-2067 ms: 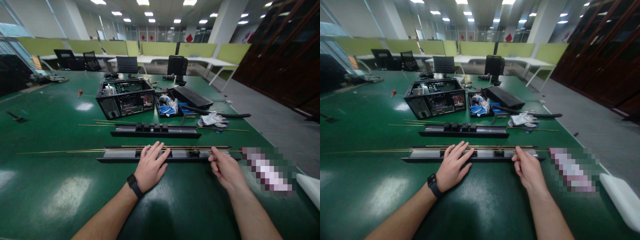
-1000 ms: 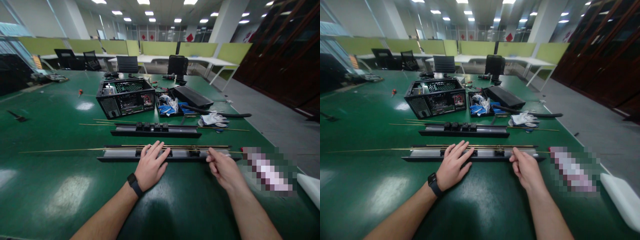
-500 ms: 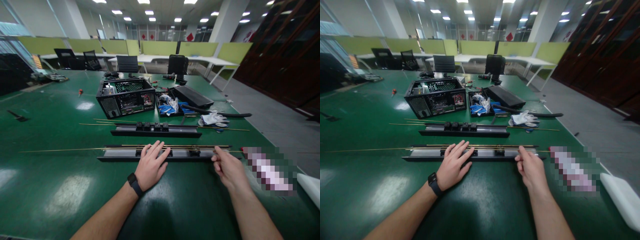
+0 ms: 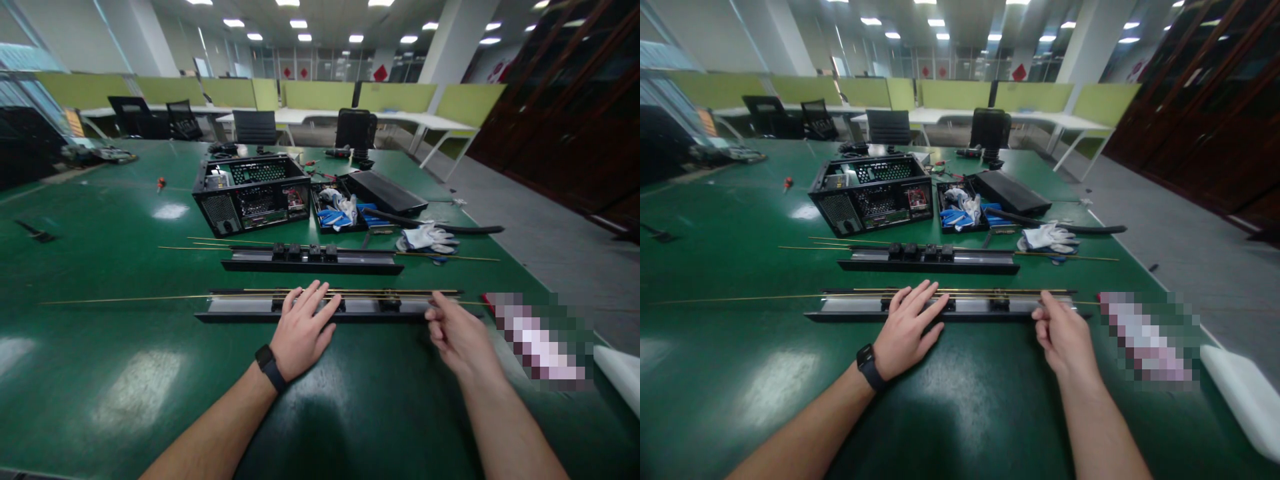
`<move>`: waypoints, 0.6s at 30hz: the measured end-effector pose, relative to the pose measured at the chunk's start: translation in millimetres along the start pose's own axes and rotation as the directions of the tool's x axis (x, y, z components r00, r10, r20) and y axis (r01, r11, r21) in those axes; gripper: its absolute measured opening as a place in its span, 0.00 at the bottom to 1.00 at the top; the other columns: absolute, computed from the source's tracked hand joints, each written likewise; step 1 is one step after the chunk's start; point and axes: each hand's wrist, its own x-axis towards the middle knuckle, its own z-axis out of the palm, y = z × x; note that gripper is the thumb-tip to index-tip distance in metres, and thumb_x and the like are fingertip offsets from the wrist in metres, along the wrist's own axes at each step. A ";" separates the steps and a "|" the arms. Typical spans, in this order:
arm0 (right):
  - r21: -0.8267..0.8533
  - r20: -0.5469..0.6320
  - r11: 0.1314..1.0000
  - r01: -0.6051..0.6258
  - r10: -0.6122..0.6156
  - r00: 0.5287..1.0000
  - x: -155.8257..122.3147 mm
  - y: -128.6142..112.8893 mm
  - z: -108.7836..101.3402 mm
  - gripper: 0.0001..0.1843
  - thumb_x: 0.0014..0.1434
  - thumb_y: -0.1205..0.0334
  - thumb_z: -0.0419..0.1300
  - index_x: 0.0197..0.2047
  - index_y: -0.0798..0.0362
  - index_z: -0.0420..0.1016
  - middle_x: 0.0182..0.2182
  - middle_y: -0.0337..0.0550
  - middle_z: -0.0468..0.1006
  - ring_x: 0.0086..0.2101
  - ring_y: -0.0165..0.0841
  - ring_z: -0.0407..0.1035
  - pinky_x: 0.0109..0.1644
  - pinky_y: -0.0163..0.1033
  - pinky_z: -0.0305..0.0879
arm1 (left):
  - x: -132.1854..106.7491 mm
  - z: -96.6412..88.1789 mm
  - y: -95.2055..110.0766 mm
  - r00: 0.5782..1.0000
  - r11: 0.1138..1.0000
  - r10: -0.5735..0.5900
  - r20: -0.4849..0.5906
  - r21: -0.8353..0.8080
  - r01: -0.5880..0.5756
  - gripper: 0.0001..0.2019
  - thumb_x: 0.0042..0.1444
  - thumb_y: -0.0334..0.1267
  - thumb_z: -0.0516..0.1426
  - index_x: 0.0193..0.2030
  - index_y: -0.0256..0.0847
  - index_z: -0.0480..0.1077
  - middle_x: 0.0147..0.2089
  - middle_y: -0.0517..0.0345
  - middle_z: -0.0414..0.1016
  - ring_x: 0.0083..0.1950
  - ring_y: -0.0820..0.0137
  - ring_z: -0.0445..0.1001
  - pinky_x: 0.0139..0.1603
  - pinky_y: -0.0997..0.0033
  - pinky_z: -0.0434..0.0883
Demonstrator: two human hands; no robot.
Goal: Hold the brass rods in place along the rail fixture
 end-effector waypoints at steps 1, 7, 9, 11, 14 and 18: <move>-0.014 0.021 1.000 -0.003 0.004 1.000 -1.8 1.6 1.8 0.23 0.44 0.51 0.76 0.32 0.55 0.71 0.20 0.37 0.73 0.11 0.22 0.55 0.08 0.26 0.42 | 0.0 0.1 0.0 1.000 1.000 -0.001 0.000 0.000 0.001 0.25 0.65 0.40 0.55 0.68 0.48 0.63 0.72 0.49 0.59 0.74 0.57 0.55 0.71 0.47 0.52; 0.030 0.026 0.999 0.029 -0.030 0.999 4.9 3.0 -5.2 0.20 0.43 0.57 0.76 0.28 0.54 0.68 0.19 0.34 0.71 0.12 0.21 0.55 0.09 0.26 0.44 | -0.1 -1.1 0.4 1.000 1.000 0.002 -0.001 0.003 -0.002 0.24 0.65 0.40 0.55 0.68 0.48 0.63 0.72 0.49 0.60 0.74 0.57 0.56 0.71 0.47 0.52; 0.067 -0.049 0.996 0.063 -0.060 0.997 10.7 1.2 -10.8 0.18 0.46 0.59 0.74 0.28 0.53 0.67 0.19 0.32 0.69 0.12 0.21 0.56 0.09 0.26 0.46 | -0.2 -1.2 0.6 1.000 1.000 0.002 -0.004 0.002 -0.002 0.24 0.65 0.40 0.55 0.68 0.49 0.63 0.72 0.49 0.60 0.73 0.57 0.56 0.71 0.48 0.52; 0.089 -0.090 0.993 0.073 -0.065 0.994 14.5 -0.2 -14.5 0.16 0.48 0.60 0.72 0.29 0.52 0.66 0.19 0.31 0.68 0.12 0.22 0.56 0.10 0.26 0.46 | -0.1 -0.9 0.8 1.000 1.000 -0.001 -0.003 0.001 0.001 0.24 0.65 0.40 0.55 0.68 0.48 0.63 0.72 0.49 0.60 0.73 0.57 0.56 0.71 0.48 0.52; 0.068 -0.078 0.996 0.059 -0.054 0.995 15.0 -0.2 -14.9 0.16 0.50 0.59 0.71 0.30 0.51 0.66 0.19 0.31 0.69 0.12 0.22 0.55 0.09 0.26 0.45 | 0.0 -0.3 0.8 1.000 1.000 -0.002 -0.001 0.000 0.002 0.24 0.65 0.40 0.55 0.68 0.48 0.63 0.72 0.50 0.60 0.74 0.58 0.56 0.71 0.48 0.52; 0.028 -0.066 0.998 0.055 -0.053 0.996 12.7 1.4 -12.3 0.17 0.50 0.57 0.71 0.30 0.51 0.65 0.20 0.32 0.70 0.12 0.22 0.55 0.09 0.26 0.46 | 0.0 -0.6 1.0 1.000 1.000 0.000 -0.004 -0.001 0.000 0.23 0.66 0.39 0.54 0.67 0.47 0.64 0.72 0.49 0.59 0.74 0.58 0.55 0.71 0.48 0.52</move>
